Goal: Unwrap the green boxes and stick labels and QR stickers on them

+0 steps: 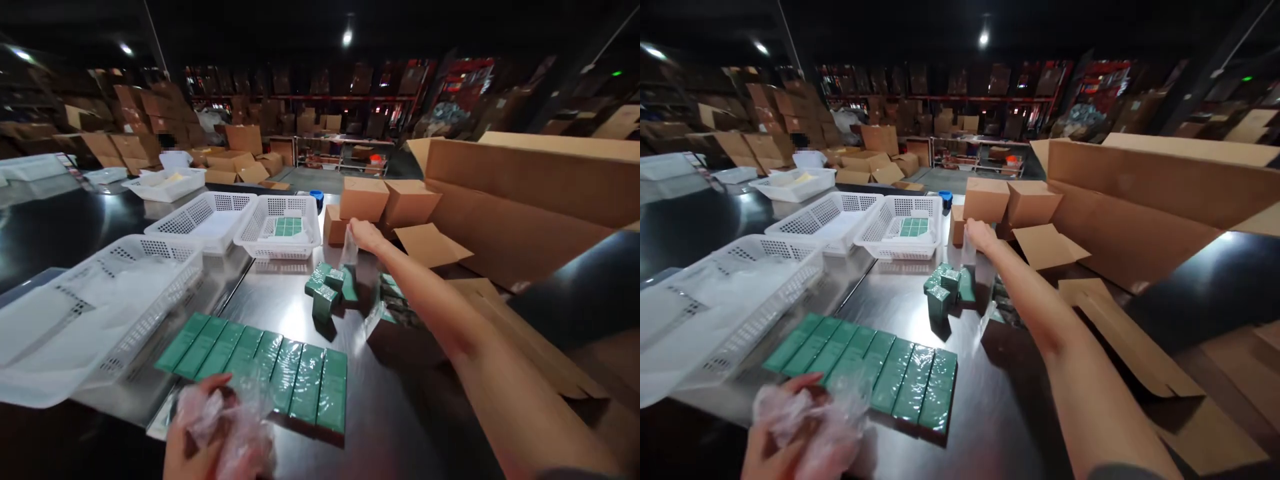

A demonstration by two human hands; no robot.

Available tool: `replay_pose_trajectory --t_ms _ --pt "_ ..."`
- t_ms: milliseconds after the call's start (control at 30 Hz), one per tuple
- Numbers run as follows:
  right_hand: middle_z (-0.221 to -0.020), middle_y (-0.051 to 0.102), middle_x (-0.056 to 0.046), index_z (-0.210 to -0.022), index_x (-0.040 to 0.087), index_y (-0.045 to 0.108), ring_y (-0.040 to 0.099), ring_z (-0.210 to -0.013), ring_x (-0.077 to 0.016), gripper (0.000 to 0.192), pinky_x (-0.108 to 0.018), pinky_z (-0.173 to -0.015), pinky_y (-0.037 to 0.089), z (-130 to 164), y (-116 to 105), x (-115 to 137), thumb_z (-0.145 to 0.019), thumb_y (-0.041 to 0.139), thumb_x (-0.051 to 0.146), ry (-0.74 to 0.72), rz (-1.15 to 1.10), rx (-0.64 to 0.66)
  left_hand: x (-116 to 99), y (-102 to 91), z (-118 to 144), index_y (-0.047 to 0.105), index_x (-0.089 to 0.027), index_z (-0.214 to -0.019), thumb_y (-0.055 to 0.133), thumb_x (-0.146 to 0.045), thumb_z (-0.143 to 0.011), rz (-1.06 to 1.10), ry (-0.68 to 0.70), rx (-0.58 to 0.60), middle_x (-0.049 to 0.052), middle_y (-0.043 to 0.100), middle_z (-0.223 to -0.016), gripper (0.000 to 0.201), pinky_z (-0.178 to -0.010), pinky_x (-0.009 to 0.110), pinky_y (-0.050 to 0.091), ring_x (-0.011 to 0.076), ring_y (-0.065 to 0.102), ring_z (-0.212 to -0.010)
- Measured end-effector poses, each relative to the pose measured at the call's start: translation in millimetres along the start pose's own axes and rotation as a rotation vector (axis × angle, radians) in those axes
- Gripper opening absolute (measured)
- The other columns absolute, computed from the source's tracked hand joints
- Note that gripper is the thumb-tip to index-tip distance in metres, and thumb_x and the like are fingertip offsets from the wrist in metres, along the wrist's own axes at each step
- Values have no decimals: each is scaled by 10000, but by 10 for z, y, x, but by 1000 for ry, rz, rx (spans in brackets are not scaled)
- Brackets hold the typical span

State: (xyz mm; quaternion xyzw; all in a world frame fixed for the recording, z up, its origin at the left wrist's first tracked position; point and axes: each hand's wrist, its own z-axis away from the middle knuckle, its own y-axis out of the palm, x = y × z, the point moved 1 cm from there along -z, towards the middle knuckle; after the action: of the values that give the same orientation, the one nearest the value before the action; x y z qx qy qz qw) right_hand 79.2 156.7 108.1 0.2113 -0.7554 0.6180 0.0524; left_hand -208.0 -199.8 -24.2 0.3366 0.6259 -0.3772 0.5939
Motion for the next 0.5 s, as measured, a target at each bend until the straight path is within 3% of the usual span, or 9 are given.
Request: replay_pose_trajectory --t_ms 100,233,300,367,500 --pt "-904 636 -78 -962 173 556 604 -850 -197 291 -325 -778 459 182 -326 123 -1056 347 353 -70 -5 -114 -60 78 -160 748 -188 -781 851 -512 -507 104 -104 202 34 702 -723 436 -529 249 508 193 615 -626" --pt "-721 538 5 -803 218 449 516 -662 -147 467 -258 -608 393 681 -630 336 -1002 325 623 -277 -389 -198 -283 367 -316 772 -191 -978 718 -708 -624 378 -145 344 76 731 -918 629 -529 275 507 169 587 -610" --pt "-691 473 30 -781 221 431 442 -593 -121 508 -240 -542 350 925 -674 405 -939 402 703 -350 -662 -131 -433 538 -383 773 -194 -1013 655 -737 -693 390 -116 371 93 730 -995 641 -623 303 543 219 643 -752" --pt "-693 434 41 -787 220 435 390 -573 -106 512 -231 -518 326 1121 -656 445 -908 460 717 -368 -808 -41 -584 689 -432 777 -198 -996 708 -692 -686 358 -75 429 79 732 -955 587 -690 292 542 236 654 -844" --pt "-682 404 45 -773 213 435 356 -583 -104 527 -234 -517 303 1377 -523 465 -892 481 725 -342 -821 6 -843 910 -395 769 -156 -956 825 -683 -520 389 -92 692 48 701 -742 686 -581 249 485 162 592 -624"
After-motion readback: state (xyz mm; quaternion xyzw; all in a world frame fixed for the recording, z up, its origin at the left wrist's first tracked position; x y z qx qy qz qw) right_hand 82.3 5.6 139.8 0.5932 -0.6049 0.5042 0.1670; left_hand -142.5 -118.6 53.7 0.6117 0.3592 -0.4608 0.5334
